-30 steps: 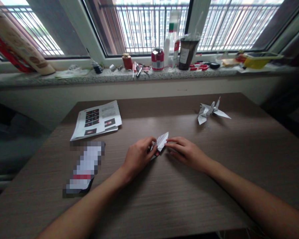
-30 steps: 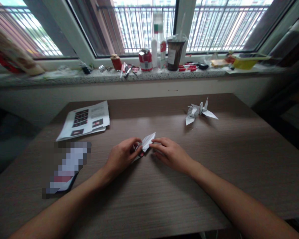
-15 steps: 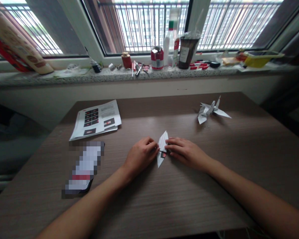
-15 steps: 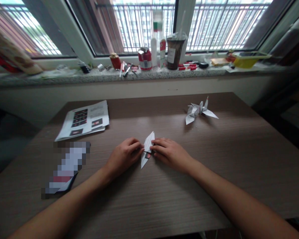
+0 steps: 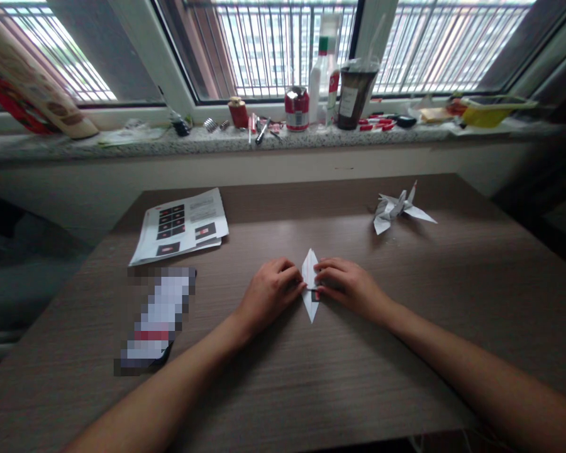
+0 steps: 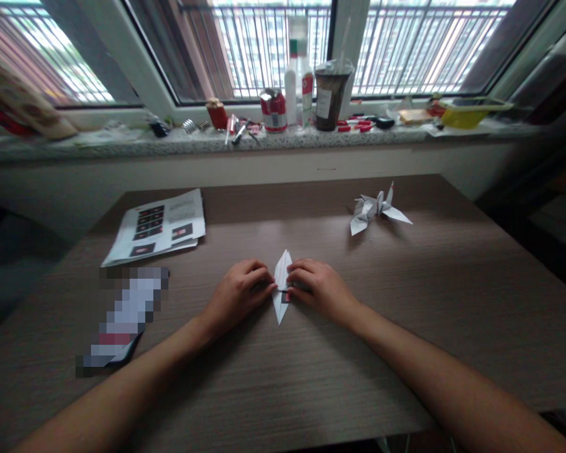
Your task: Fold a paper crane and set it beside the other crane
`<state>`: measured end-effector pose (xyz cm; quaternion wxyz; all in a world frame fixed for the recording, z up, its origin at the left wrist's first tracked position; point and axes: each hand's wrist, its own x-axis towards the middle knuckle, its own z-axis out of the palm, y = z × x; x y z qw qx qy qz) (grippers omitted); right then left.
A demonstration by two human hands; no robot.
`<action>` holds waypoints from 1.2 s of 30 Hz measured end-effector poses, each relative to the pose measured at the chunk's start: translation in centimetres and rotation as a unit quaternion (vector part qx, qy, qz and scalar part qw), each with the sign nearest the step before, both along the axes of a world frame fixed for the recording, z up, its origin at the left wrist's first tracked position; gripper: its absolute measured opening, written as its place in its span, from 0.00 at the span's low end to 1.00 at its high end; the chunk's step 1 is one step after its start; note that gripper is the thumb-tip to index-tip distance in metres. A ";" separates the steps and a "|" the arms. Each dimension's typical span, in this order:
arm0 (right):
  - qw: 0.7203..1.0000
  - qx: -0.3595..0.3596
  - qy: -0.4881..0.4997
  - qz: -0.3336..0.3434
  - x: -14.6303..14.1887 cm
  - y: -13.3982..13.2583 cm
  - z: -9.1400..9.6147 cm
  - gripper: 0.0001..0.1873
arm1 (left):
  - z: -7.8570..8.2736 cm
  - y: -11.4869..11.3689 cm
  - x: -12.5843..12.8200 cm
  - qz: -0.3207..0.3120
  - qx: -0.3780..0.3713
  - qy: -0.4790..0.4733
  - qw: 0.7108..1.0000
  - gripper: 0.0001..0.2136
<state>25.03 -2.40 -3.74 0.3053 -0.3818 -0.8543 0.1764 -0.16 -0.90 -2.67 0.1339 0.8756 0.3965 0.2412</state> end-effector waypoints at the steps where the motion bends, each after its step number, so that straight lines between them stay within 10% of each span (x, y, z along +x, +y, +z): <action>1: 1.000 -0.005 0.005 -0.007 0.0 0.0 0.0 0.08 | 0.0 0.0 0.0 0.005 0.002 -0.003 1.000 0.04; 9: 0.997 -0.047 0.031 -0.060 0.0 0.0 0.2 0.21 | -0.4 0.0 -0.1 0.030 0.011 -0.003 0.999 0.18; 36: 0.997 -0.040 0.051 -0.040 0.0 0.0 0.5 0.18 | -0.4 0.0 0.2 -0.014 -0.057 -0.064 0.996 0.13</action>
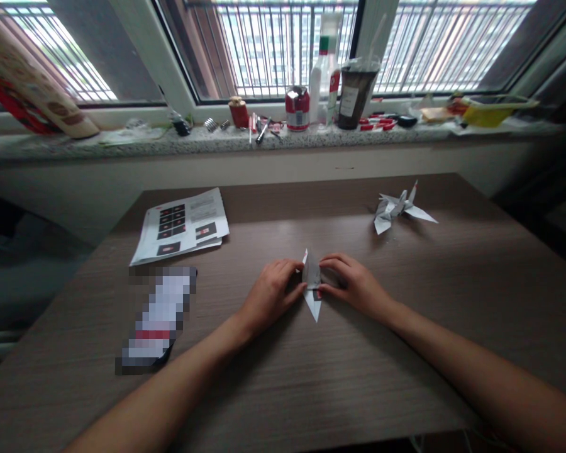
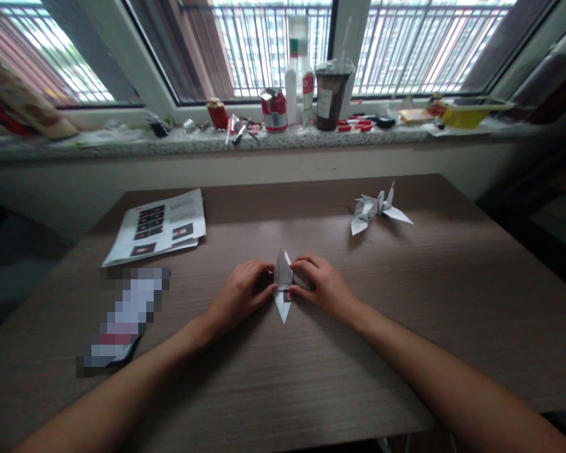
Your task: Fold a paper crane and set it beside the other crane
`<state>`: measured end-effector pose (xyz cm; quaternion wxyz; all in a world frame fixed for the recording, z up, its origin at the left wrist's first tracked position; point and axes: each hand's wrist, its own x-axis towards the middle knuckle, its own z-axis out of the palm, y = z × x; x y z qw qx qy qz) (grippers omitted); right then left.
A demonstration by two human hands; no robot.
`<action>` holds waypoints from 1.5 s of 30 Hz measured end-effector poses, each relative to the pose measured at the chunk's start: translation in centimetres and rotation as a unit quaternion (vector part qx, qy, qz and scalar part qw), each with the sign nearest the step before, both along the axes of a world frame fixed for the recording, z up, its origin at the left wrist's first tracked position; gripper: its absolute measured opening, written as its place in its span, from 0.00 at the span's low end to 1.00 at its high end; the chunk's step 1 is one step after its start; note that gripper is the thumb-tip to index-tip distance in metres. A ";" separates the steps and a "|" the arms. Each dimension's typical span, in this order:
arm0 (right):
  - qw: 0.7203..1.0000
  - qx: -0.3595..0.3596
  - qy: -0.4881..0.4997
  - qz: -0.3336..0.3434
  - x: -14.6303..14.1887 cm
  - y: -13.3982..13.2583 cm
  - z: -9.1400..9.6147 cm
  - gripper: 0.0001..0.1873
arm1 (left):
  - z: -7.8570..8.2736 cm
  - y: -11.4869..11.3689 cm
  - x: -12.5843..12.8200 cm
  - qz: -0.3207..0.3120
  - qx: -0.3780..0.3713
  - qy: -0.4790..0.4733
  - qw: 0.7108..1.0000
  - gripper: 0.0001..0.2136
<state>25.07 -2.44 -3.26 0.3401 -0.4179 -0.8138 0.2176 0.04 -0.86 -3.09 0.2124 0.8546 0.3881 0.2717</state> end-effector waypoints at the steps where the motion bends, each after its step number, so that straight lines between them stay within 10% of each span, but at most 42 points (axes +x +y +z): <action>1: 1.000 0.002 -0.001 0.006 0.0 0.0 0.0 0.17 | 0.1 0.0 0.0 0.001 -0.002 -0.002 1.000 0.13; 45: 0.968 0.132 -0.181 0.113 1.5 -0.8 -0.2 0.21 | 1.0 -1.1 -1.2 -0.089 0.114 0.124 0.982 0.16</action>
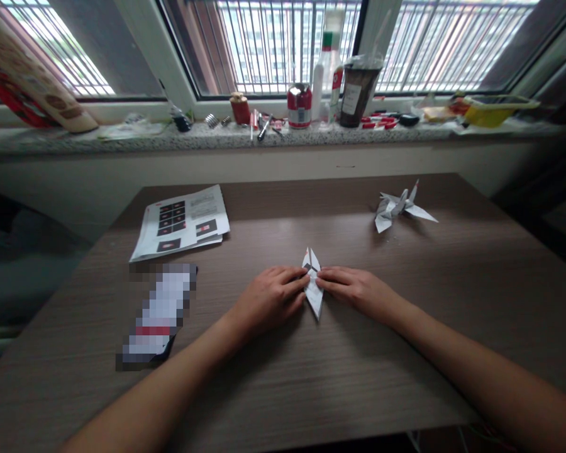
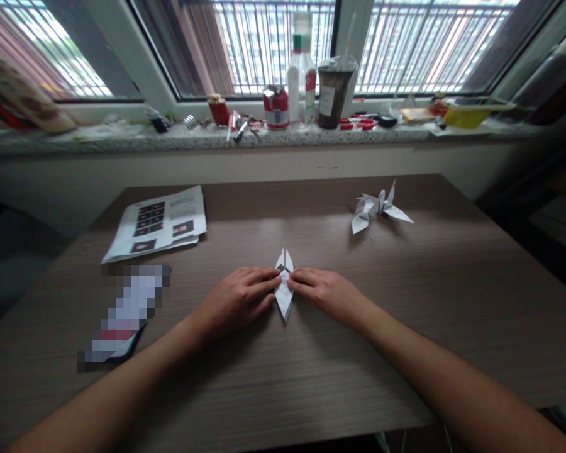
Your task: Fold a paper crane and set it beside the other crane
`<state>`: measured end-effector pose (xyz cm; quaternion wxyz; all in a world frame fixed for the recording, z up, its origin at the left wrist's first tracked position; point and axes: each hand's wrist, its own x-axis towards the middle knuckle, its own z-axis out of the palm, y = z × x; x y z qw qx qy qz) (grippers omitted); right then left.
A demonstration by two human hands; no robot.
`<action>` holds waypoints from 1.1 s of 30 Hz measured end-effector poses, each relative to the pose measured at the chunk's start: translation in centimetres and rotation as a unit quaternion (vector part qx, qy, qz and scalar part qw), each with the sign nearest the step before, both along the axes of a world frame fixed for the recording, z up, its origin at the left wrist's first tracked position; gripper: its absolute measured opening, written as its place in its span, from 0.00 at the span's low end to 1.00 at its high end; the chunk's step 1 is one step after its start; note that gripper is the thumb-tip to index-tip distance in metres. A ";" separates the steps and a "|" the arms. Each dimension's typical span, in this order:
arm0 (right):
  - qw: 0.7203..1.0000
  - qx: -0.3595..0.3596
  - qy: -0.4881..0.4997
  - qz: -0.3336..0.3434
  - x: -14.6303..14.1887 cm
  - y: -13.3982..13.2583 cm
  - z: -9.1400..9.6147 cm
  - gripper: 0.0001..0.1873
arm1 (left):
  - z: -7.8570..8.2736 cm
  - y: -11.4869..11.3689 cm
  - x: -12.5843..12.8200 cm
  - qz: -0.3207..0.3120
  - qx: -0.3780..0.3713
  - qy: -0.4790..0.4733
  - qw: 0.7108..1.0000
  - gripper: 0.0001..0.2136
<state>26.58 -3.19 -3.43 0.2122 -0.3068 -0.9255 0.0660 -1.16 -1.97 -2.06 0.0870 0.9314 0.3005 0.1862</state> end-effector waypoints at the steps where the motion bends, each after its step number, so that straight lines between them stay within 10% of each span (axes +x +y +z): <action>1: 1.000 -0.001 0.001 0.000 -0.1 0.0 0.1 0.20 | 0.1 -0.2 0.1 0.006 -0.004 -0.001 1.000 0.16; 13: 0.998 0.026 -0.051 -0.009 -0.6 -0.7 1.1 0.17 | 0.8 -1.1 0.7 0.034 -0.013 -0.012 0.999 0.30; 33: 0.991 -0.050 0.044 -0.119 -0.9 -0.1 0.7 0.17 | -0.3 0.2 0.1 -0.020 -0.009 0.008 1.000 0.14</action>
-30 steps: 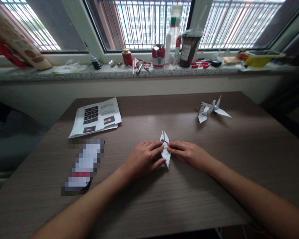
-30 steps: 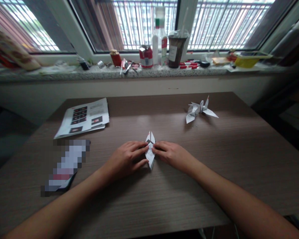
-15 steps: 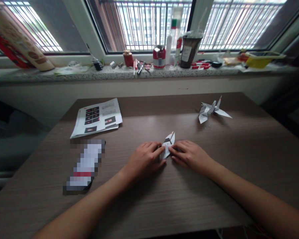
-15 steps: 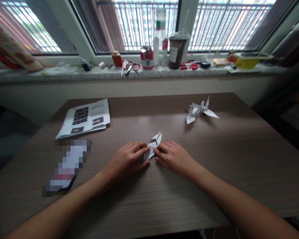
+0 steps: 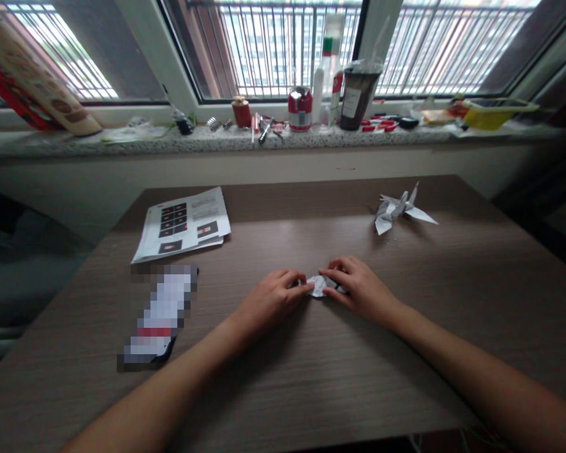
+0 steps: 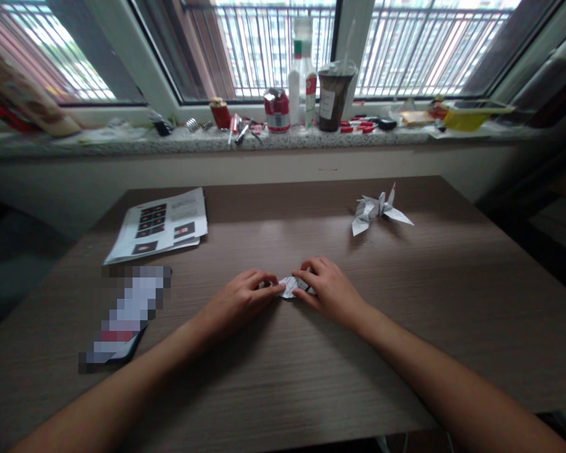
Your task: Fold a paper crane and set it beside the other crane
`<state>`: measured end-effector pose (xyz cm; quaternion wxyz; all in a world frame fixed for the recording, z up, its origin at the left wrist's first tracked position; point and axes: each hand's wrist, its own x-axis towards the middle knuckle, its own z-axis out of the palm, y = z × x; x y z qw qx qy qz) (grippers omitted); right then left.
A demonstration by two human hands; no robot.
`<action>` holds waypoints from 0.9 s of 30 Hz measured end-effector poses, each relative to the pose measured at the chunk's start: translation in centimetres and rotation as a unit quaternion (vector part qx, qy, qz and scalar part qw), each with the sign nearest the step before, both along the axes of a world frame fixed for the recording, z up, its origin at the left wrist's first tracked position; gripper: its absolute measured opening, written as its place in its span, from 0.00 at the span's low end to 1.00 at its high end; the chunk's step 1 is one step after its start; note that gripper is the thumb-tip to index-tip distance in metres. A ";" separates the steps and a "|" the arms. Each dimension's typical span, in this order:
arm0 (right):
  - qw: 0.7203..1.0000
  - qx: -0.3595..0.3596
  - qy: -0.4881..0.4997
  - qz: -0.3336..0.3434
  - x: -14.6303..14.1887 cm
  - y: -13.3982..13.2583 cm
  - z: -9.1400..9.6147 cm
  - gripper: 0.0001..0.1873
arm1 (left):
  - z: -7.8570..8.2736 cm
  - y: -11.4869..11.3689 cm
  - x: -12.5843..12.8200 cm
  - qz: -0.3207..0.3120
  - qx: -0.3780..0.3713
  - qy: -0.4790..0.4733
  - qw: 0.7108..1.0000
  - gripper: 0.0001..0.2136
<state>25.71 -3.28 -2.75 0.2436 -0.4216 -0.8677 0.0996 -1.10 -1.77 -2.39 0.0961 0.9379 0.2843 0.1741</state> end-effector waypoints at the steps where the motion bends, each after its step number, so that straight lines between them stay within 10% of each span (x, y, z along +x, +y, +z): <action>1: 1.000 -0.006 0.001 -0.001 0.0 0.0 -0.1 0.15 | 0.0 0.0 0.0 0.002 -0.004 -0.004 1.000 0.14; 14: 0.983 -0.126 0.126 -0.032 -0.3 -0.2 0.0 0.11 | 0.3 0.2 0.4 0.075 -0.162 -0.161 0.971 0.06; 27: 0.917 -0.302 0.259 -0.014 -0.6 -0.8 1.2 0.11 | 1.1 -0.4 0.8 0.127 -0.367 -0.337 0.858 0.09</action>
